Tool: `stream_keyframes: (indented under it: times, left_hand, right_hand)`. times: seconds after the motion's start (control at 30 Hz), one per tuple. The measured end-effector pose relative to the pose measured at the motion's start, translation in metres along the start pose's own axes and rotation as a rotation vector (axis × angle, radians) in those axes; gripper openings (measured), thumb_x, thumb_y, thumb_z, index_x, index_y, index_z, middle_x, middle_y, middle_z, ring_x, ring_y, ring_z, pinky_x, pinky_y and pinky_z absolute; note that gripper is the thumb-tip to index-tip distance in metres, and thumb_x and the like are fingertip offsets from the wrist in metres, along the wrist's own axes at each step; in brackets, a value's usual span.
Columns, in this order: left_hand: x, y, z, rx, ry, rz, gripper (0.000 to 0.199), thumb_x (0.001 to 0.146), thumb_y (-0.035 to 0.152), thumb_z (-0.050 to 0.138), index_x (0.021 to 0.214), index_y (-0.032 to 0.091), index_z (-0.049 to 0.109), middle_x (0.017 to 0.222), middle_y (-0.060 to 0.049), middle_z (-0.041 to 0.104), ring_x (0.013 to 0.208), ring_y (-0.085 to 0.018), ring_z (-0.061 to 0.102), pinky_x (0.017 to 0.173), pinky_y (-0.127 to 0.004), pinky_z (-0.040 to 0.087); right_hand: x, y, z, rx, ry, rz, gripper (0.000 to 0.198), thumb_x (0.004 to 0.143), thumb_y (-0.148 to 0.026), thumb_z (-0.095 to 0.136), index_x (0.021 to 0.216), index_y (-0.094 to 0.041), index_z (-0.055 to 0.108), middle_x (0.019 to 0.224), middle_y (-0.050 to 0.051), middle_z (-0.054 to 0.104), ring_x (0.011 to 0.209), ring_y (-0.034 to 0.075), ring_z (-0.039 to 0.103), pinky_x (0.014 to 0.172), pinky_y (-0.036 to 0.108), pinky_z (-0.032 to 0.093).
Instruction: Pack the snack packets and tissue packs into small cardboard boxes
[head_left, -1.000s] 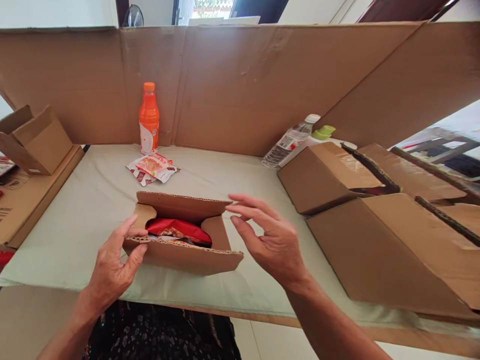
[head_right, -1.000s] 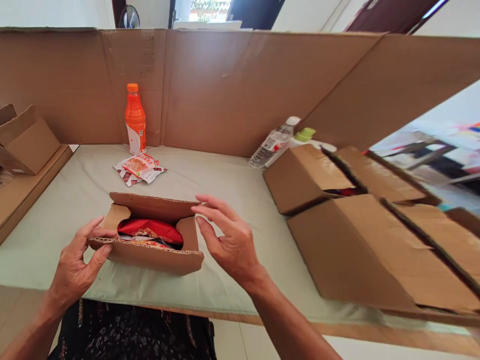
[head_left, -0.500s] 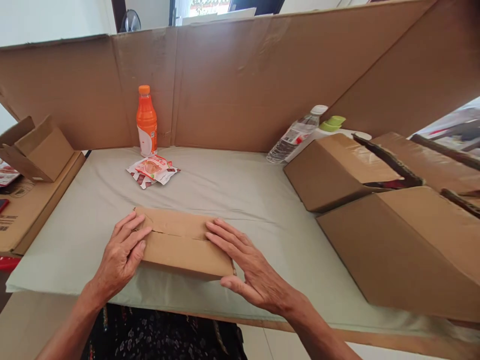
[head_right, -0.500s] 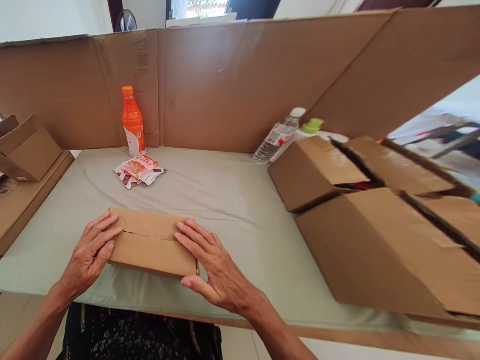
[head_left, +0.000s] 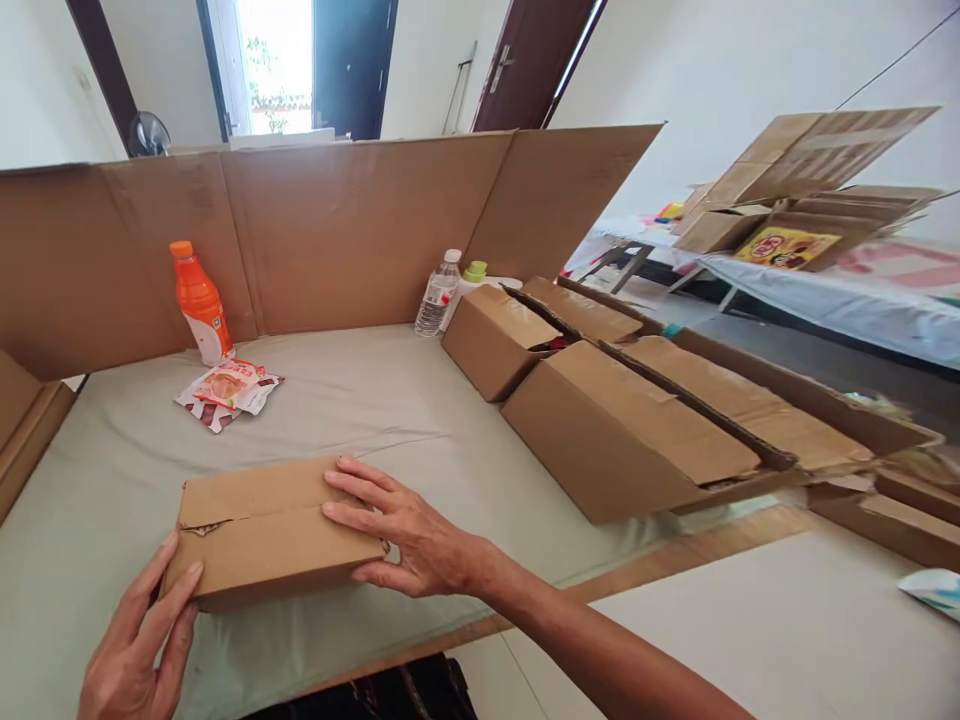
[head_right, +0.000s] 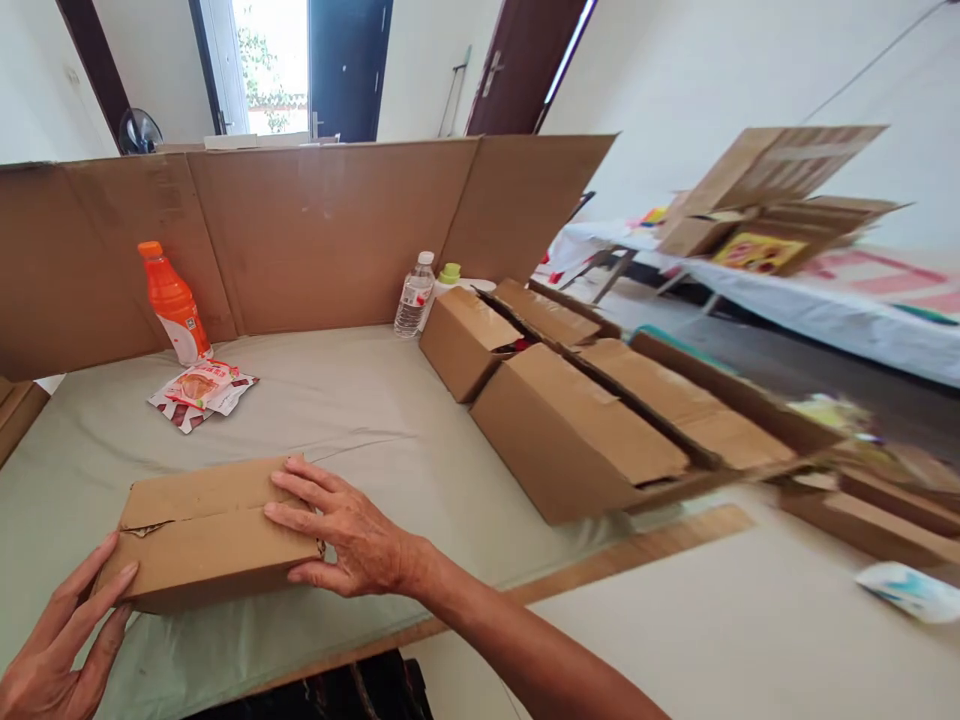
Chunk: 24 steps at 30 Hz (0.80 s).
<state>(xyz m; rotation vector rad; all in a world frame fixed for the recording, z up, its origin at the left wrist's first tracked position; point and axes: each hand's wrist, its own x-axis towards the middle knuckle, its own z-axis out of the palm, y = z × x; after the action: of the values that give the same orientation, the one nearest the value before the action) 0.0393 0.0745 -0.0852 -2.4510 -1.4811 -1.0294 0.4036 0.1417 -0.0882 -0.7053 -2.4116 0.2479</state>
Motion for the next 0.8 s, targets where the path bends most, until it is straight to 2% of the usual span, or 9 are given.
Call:
stream_keyframes:
  times: [0.1, 0.23, 0.3, 0.4, 0.5, 0.57, 0.67, 0.73, 0.8]
  left_hand:
    - [0.027, 0.002, 0.015, -0.013, 0.041, 0.073, 0.055, 0.099, 0.012, 0.054, 0.147, 0.04, 0.052, 0.155, -0.002, 0.053, 0.125, -0.026, 0.068, 0.101, -0.044, 0.063]
    - [0.093, 0.017, 0.054, -0.066, -0.019, 0.217, 0.041, 0.1, 0.009, 0.051, 0.135, 0.029, 0.06, 0.149, -0.011, 0.058, 0.124, -0.025, 0.067, 0.097, -0.039, 0.062]
    - [0.134, 0.032, 0.085, -0.103, -0.043, 0.217, 0.033, 0.1, 0.011, 0.051, 0.125, 0.027, 0.066, 0.141, -0.012, 0.062, 0.122, -0.027, 0.067, 0.098, -0.044, 0.061]
    - [0.2, 0.062, 0.144, -0.142, -0.088, 0.126, 0.03, 0.096, 0.01, 0.053, 0.112, 0.025, 0.073, 0.131, -0.013, 0.065, 0.119, -0.031, 0.064, 0.102, -0.051, 0.056]
    - [0.26, 0.096, 0.205, -0.209, -0.14, 0.068, 0.035, 0.093, 0.005, 0.052, 0.114, 0.024, 0.074, 0.125, -0.013, 0.064, 0.115, -0.03, 0.065, 0.099, -0.046, 0.057]
    - [0.291, 0.118, 0.243, -0.287, -0.179, 0.037, 0.033, 0.096, 0.01, 0.055, 0.123, 0.022, 0.07, 0.135, -0.014, 0.059, 0.119, -0.029, 0.063, 0.1, -0.046, 0.057]
    - [0.317, 0.151, 0.293, -0.434, -0.234, 0.03, 0.043, 0.098, 0.028, 0.066, 0.139, 0.02, 0.057, 0.15, -0.014, 0.05, 0.129, -0.032, 0.057, 0.106, -0.054, 0.052]
    - [0.322, 0.168, 0.32, -0.526, -0.279, 0.045, 0.047, 0.098, 0.036, 0.067, 0.141, 0.021, 0.055, 0.151, -0.013, 0.051, 0.131, -0.032, 0.056, 0.107, -0.057, 0.05]
    - [0.321, 0.178, 0.34, -0.602, -0.339, 0.065, 0.043, 0.099, 0.037, 0.066, 0.138, 0.021, 0.057, 0.146, -0.012, 0.055, 0.126, -0.03, 0.06, 0.105, -0.054, 0.053]
  right_hand:
    - [-0.011, 0.004, -0.004, -0.049, 0.043, 0.032, 0.066, 0.097, -0.055, 0.06, 0.149, -0.015, 0.053, 0.159, 0.021, 0.045, 0.157, 0.032, 0.024, 0.121, 0.057, 0.036]
    - [-0.043, 0.019, -0.026, -0.19, 0.134, 0.152, 0.061, 0.098, -0.045, 0.063, 0.15, -0.015, 0.052, 0.158, 0.02, 0.048, 0.155, 0.032, 0.029, 0.119, 0.054, 0.042]
    - [-0.062, 0.031, -0.039, -0.284, 0.2, 0.238, 0.058, 0.099, -0.04, 0.062, 0.151, -0.017, 0.05, 0.156, 0.018, 0.05, 0.153, 0.031, 0.034, 0.117, 0.052, 0.044]
    - [-0.085, 0.055, -0.055, -0.458, 0.315, 0.39, 0.055, 0.101, -0.04, 0.059, 0.152, -0.021, 0.05, 0.152, 0.015, 0.055, 0.149, 0.031, 0.041, 0.115, 0.052, 0.047]
    - [-0.093, 0.083, -0.065, -0.642, 0.409, 0.533, 0.05, 0.1, -0.045, 0.057, 0.144, -0.021, 0.058, 0.144, 0.014, 0.062, 0.14, 0.033, 0.05, 0.113, 0.052, 0.048]
    - [-0.09, 0.104, -0.071, -0.742, 0.439, 0.633, 0.046, 0.1, -0.047, 0.055, 0.137, -0.019, 0.063, 0.137, 0.016, 0.065, 0.135, 0.035, 0.053, 0.11, 0.052, 0.049]
    - [-0.077, 0.132, -0.081, -0.828, 0.44, 0.805, 0.045, 0.1, -0.045, 0.054, 0.132, -0.015, 0.064, 0.133, 0.02, 0.065, 0.13, 0.038, 0.053, 0.104, 0.052, 0.051]
    - [-0.067, 0.148, -0.086, -0.847, 0.427, 0.907, 0.047, 0.098, -0.044, 0.056, 0.132, -0.011, 0.062, 0.134, 0.023, 0.063, 0.129, 0.04, 0.051, 0.1, 0.052, 0.051]
    - [-0.059, 0.162, -0.09, -0.844, 0.405, 0.976, 0.054, 0.097, -0.044, 0.058, 0.136, -0.007, 0.057, 0.138, 0.027, 0.058, 0.132, 0.041, 0.047, 0.1, 0.052, 0.051]
